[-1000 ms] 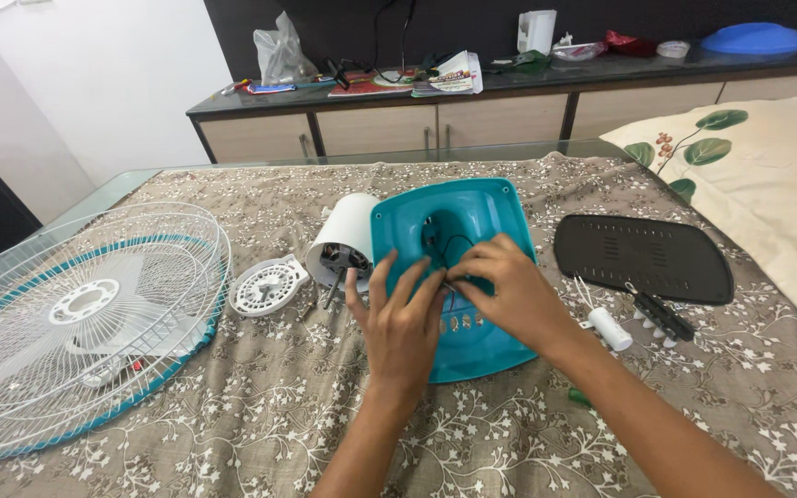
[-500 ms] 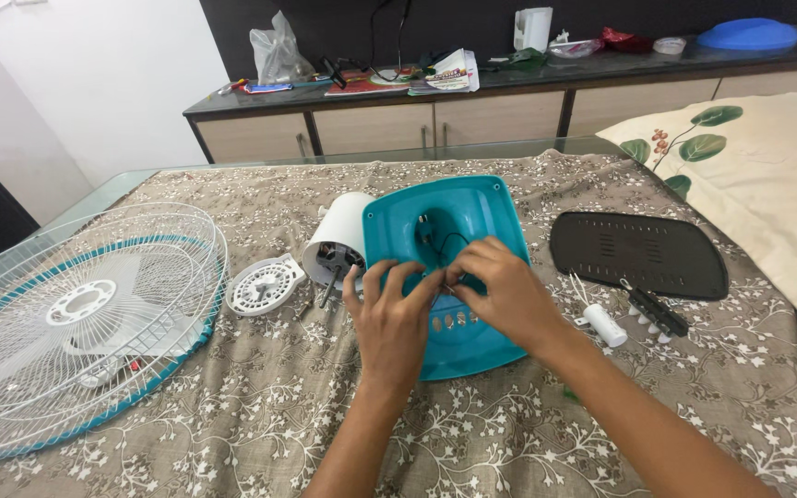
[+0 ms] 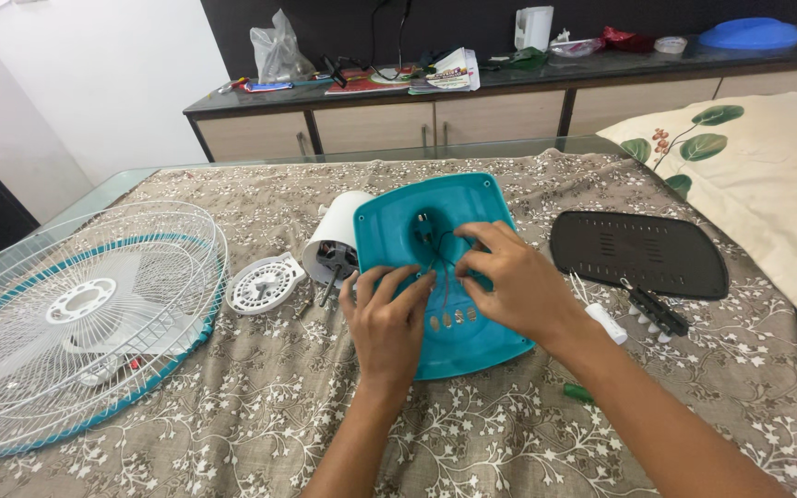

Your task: The person works on the internal wiring of a disassembled electric fan base. They connect wires inside the blue plastic housing and then install a black speed control switch, securing it with a screwdriver.

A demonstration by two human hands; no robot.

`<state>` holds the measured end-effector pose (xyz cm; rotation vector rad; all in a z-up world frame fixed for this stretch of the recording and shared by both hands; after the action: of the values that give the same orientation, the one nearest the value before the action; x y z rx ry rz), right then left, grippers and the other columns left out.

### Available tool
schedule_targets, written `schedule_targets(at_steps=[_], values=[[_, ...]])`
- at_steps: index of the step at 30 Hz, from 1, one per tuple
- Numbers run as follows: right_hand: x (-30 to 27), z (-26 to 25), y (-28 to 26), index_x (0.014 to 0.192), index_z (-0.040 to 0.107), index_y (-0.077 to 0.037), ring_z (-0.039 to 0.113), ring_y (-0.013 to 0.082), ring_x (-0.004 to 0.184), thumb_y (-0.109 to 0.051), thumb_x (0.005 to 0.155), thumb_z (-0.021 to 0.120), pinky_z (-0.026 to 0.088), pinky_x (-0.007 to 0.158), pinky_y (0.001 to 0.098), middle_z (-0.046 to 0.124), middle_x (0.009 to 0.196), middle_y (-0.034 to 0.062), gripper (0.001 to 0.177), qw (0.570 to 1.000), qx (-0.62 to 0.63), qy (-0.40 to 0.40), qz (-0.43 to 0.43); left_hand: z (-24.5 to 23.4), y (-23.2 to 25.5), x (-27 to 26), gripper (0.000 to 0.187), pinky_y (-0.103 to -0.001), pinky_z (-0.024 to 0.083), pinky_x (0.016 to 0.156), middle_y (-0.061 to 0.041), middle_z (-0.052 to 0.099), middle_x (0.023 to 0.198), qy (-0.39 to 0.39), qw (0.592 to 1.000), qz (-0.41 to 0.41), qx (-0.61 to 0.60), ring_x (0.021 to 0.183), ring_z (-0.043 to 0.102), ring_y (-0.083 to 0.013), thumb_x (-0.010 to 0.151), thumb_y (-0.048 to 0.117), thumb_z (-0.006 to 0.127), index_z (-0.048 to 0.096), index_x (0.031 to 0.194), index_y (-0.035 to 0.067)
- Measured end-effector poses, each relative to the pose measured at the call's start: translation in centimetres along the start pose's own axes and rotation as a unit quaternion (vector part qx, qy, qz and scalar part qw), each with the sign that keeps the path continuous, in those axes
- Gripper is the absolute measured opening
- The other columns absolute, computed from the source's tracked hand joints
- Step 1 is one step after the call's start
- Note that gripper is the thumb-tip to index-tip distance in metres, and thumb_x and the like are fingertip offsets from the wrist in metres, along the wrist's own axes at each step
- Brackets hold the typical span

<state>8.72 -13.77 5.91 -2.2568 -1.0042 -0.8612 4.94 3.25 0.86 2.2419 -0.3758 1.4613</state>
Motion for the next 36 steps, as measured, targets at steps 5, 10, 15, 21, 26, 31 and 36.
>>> schedule_targets(at_steps=[5, 10, 15, 21, 26, 31, 36], values=[[0.1, -0.2, -0.2, 0.091, 0.075, -0.004, 0.068, 0.0245, 0.104, -0.006, 0.079, 0.078, 0.058, 0.083, 0.0381, 0.066, 0.125, 0.0099, 0.012, 0.998, 0.029, 0.032, 0.034, -0.3, -0.1, 0.1, 0.016, -0.051, 0.034, 0.11, 0.002, 0.075, 0.108, 0.013, 1.0, 0.008, 0.007, 0.107, 0.063, -0.0217, 0.086, 0.019, 0.077, 0.081, 0.102, 0.02], [-0.1, -0.1, -0.3, 0.091, 0.075, -0.006, 0.066, 0.0265, 0.113, -0.009, 0.08, 0.08, 0.056, 0.089, 0.0391, 0.068, 0.12, 0.0073, 0.012, 0.999, -0.001, 0.04, 0.002, -0.4, -0.1, 0.1, 0.017, -0.05, 0.035, 0.108, 0.002, 0.076, 0.107, 0.011, 1.0, 0.017, 0.013, 0.104, 0.063, -0.0208, 0.087, 0.018, 0.077, 0.081, 0.104, 0.02], [0.1, 0.5, -0.7, 0.093, 0.077, -0.008, 0.061, 0.0306, 0.116, -0.008, 0.074, 0.079, 0.053, 0.094, 0.0418, 0.066, 0.125, 0.0106, 0.02, 0.998, -0.039, -0.009, -0.042, -0.4, 0.1, 0.2, 0.023, -0.049, 0.036, 0.108, 0.002, 0.076, 0.109, 0.008, 0.999, 0.027, 0.027, 0.105, 0.064, -0.0207, 0.09, 0.015, 0.073, 0.08, 0.112, 0.02], [-0.3, 1.2, -0.9, 0.097, 0.079, -0.008, 0.059, 0.0339, 0.113, -0.016, 0.07, 0.084, 0.05, 0.095, 0.0451, 0.065, 0.121, 0.014, 0.029, 0.996, -0.048, 0.012, -0.077, -0.4, 0.2, 0.5, 0.022, -0.045, 0.038, 0.105, 0.001, 0.076, 0.105, 0.012, 1.0, 0.006, 0.008, 0.102, 0.063, -0.0208, 0.091, 0.018, 0.073, 0.079, 0.112, 0.016], [-0.9, 1.9, -0.2, 0.091, 0.079, -0.009, 0.062, 0.0284, 0.11, -0.016, 0.077, 0.082, 0.053, 0.092, 0.0417, 0.068, 0.112, 0.0083, 0.016, 0.997, -0.04, 0.024, -0.064, -0.5, 0.3, 0.7, 0.019, -0.044, 0.039, 0.101, 0.001, 0.077, 0.103, 0.024, 1.0, -0.008, -0.003, 0.098, 0.062, -0.0209, 0.092, 0.02, 0.075, 0.079, 0.109, 0.014], [-1.1, 1.9, 0.3, 0.09, 0.08, -0.011, 0.063, 0.0253, 0.108, -0.017, 0.078, 0.083, 0.054, 0.089, 0.0382, 0.068, 0.112, 0.0062, 0.014, 0.997, 0.027, 0.073, -0.022, -0.5, 0.4, 0.7, 0.017, -0.044, 0.038, 0.101, 0.002, 0.077, 0.104, 0.019, 1.0, -0.002, -0.003, 0.099, 0.063, -0.0208, 0.092, 0.02, 0.075, 0.079, 0.107, 0.014], [-0.7, 1.5, 0.3, 0.094, 0.083, -0.01, 0.063, 0.0228, 0.104, -0.017, 0.08, 0.084, 0.053, 0.085, 0.0359, 0.07, 0.105, 0.0057, 0.015, 0.986, 0.055, 0.151, 0.034, -0.3, 0.5, 0.7, 0.017, -0.045, 0.038, 0.103, 0.002, 0.077, 0.107, 0.002, 0.999, 0.038, 0.006, 0.101, 0.063, -0.0207, 0.092, 0.016, 0.073, 0.079, 0.108, 0.015]])
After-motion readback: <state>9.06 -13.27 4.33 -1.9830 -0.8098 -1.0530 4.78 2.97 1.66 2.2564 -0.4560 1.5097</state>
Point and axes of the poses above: each hand's wrist, its own x-axis towards the middle knuckle, its own z-axis out of the palm, y = z × x, the point moved 3 cm from there along x, towards the middle knuckle
